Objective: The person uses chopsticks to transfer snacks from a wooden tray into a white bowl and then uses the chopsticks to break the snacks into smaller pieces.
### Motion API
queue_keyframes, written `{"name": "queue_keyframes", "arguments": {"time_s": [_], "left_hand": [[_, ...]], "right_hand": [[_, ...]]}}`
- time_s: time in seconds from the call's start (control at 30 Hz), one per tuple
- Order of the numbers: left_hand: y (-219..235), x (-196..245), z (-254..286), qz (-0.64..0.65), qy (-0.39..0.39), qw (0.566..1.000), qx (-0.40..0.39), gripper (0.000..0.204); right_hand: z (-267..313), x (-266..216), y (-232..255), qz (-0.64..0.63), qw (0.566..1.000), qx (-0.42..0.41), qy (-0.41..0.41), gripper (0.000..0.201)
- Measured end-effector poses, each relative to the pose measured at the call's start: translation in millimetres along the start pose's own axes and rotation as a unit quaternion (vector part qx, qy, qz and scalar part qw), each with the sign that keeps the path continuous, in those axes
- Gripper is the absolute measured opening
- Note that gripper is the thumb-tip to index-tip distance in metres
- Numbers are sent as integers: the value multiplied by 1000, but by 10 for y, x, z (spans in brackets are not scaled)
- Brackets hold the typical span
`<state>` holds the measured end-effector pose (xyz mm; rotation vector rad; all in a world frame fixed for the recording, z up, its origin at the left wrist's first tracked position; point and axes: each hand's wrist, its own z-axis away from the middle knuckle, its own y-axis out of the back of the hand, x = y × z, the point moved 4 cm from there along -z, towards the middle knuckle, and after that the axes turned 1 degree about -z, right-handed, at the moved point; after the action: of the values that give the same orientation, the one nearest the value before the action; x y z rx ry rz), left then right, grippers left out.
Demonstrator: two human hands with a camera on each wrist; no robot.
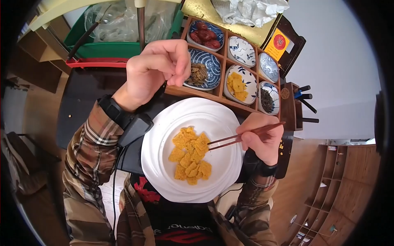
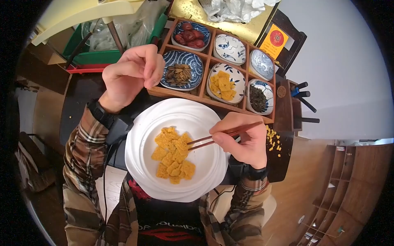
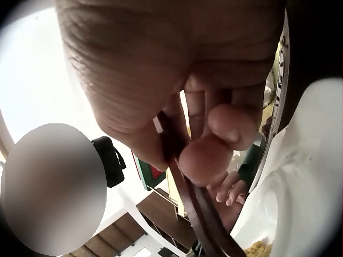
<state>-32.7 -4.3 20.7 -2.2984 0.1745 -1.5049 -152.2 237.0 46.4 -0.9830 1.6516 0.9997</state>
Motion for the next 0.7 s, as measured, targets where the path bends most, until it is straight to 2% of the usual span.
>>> {"name": "queue_keyframes", "arguments": {"time_s": [0.07, 0.13, 0.27, 0.33, 0.57, 0.67, 0.7], "left_hand": [[-8, 6, 5, -14, 11, 1000, 20, 8], [-6, -5, 1, -5, 6, 1000, 18, 9], [10, -11, 2, -11, 10, 1000, 22, 8], [48, -35, -6, 14, -9, 1000, -9, 12], [54, -57, -3, 26, -6, 1000, -7, 12], [52, -56, -3, 34, -6, 999, -5, 12], [52, -51, -5, 30, -7, 1000, -8, 12]], "right_hand": [[-11, -6, -14, 8, 1000, -4, 9, 11], [-16, 26, -22, 2, 998, 45, -48, 8], [-42, 44, -10, 24, 993, 49, -104, 7], [-48, 65, -17, 32, 988, 50, -140, 7], [-18, 48, 24, 35, 990, 49, -124, 4], [-48, 35, 5, 53, 992, 6, -112, 5], [-58, 7, -14, 69, 992, -34, -103, 7]]}}
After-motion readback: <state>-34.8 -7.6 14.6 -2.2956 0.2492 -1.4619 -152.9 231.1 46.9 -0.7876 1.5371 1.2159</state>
